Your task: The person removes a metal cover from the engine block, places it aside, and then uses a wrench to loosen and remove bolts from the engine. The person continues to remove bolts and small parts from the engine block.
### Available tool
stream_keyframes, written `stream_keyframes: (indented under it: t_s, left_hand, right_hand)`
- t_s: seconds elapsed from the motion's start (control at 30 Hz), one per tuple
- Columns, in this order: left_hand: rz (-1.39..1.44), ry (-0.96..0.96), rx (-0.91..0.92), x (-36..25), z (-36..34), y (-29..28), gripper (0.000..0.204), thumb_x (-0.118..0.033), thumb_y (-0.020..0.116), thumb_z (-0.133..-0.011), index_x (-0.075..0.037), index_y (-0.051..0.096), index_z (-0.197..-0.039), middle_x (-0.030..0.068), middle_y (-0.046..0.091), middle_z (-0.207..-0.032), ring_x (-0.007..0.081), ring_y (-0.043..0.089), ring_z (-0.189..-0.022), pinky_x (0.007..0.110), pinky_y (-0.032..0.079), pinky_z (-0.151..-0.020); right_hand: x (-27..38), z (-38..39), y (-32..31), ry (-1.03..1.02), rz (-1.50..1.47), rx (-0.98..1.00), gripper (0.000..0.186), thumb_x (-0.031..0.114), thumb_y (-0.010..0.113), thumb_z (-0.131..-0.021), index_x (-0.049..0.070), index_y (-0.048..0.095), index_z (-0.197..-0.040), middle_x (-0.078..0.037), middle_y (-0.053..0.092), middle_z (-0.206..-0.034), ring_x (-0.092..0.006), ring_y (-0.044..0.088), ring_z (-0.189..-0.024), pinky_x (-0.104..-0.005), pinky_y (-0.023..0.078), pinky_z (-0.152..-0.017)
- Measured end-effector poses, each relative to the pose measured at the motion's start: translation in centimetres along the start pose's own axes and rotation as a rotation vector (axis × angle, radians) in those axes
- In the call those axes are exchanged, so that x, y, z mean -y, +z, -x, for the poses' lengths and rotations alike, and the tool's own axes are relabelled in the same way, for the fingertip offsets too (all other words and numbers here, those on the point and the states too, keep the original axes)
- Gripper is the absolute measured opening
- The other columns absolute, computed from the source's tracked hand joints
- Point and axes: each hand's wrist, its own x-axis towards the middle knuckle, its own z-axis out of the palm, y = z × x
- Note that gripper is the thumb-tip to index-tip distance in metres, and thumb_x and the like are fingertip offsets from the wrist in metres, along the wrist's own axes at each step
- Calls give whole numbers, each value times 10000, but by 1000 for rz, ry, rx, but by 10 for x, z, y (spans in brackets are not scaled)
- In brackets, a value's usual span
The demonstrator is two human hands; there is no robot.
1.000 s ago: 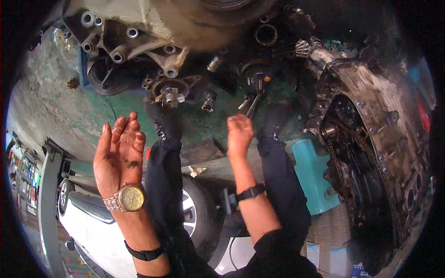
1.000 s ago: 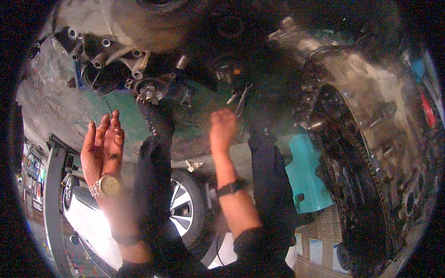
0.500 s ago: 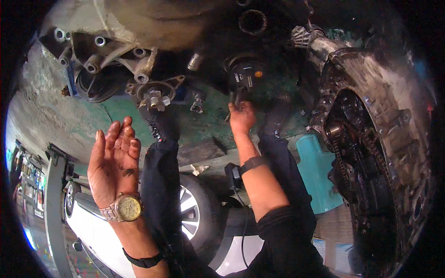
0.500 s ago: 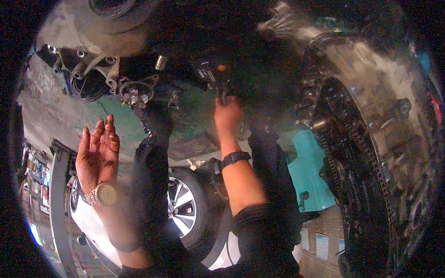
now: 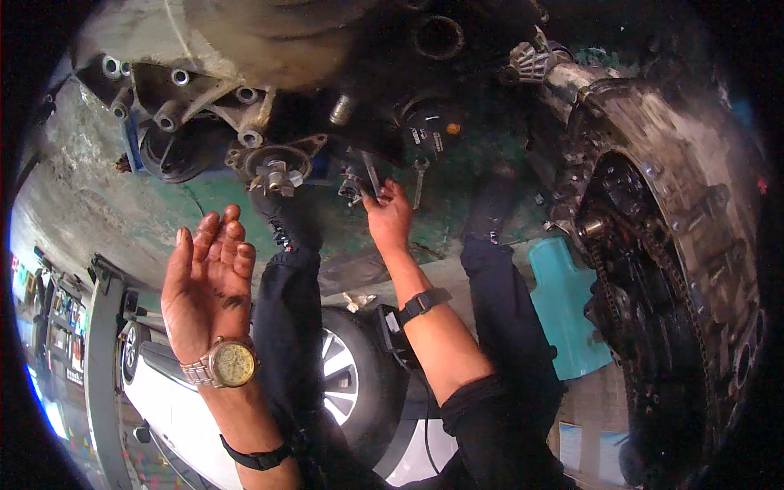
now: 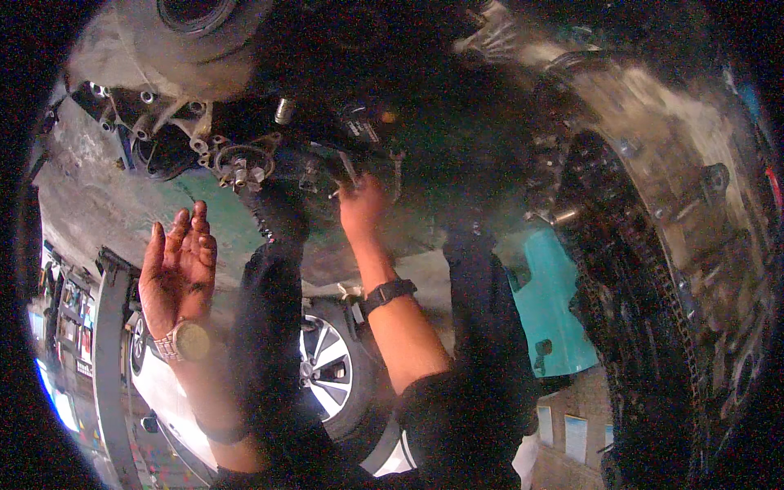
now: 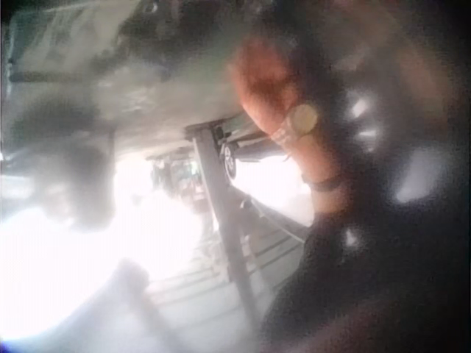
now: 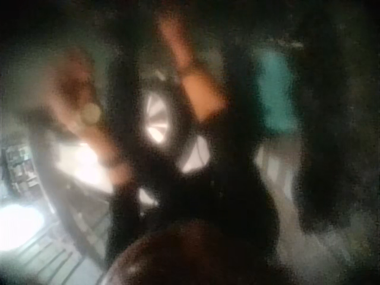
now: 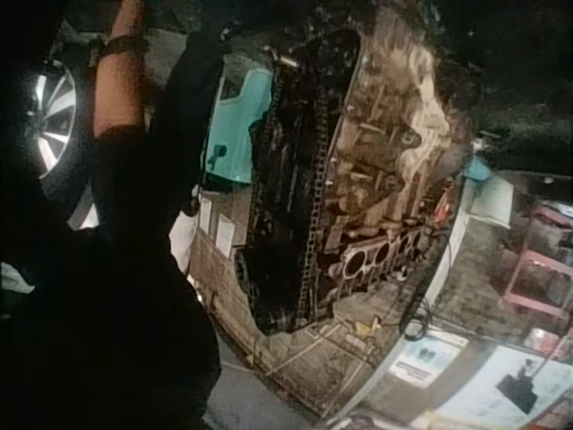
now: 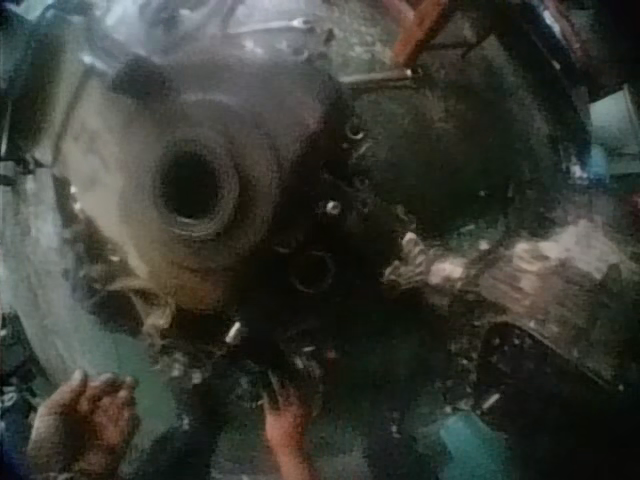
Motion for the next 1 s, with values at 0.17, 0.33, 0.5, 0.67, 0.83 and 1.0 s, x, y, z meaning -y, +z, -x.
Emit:
stream_keyframes:
  t_s: [0.17,0.33,0.5,0.67,0.83,1.0]
  left_hand:
    - [20,-3,31,-2,1,-4,298,-208,558,-927,59,567,-1060,232,590,-1158,269,609,-997,365,511,-834]
    - [39,-4,46,-3,2,-8,298,-210,545,-935,58,571,-1061,233,586,-1165,271,607,-1002,371,508,-838]
    - [45,-7,75,-6,3,-9,307,-217,543,-937,59,572,-1067,234,584,-1172,273,606,-1006,373,500,-848]
    - [74,-25,53,-7,6,-10,301,-219,541,-938,54,575,-1061,226,590,-1164,277,602,-1013,376,495,-849]
    - [103,-24,98,-6,7,-12,371,-215,536,-945,84,494,-1159,252,515,-1256,284,566,-1044,356,487,-880]
    - [156,-27,125,-3,10,-14,356,-202,543,-939,97,503,-1128,268,526,-1236,298,570,-1042,373,486,-885]
  right_hand:
    - [-16,14,-26,140,-163,-109,449,50,761,-694,-18,545,-1082,-81,620,-966,-181,603,-837,-311,501,-761]
    - [-21,-21,-55,77,235,-207,377,144,771,-708,-5,566,-987,-104,665,-909,-232,639,-810,-363,496,-737]
    - [11,-51,-80,72,575,-27,321,332,736,-740,58,657,-886,-146,681,-868,-332,655,-834,-413,513,-715]
    - [35,-54,-88,-38,775,85,330,401,689,-750,85,679,-845,-135,678,-844,-339,650,-829,-438,512,-694]
    - [24,-60,-70,-201,475,162,301,335,697,-770,49,647,-848,-124,674,-817,-296,651,-757,-386,504,-682]
    - [6,-79,-65,-145,115,214,178,206,692,-819,44,633,-861,-17,645,-748,-112,597,-671,-276,467,-594]
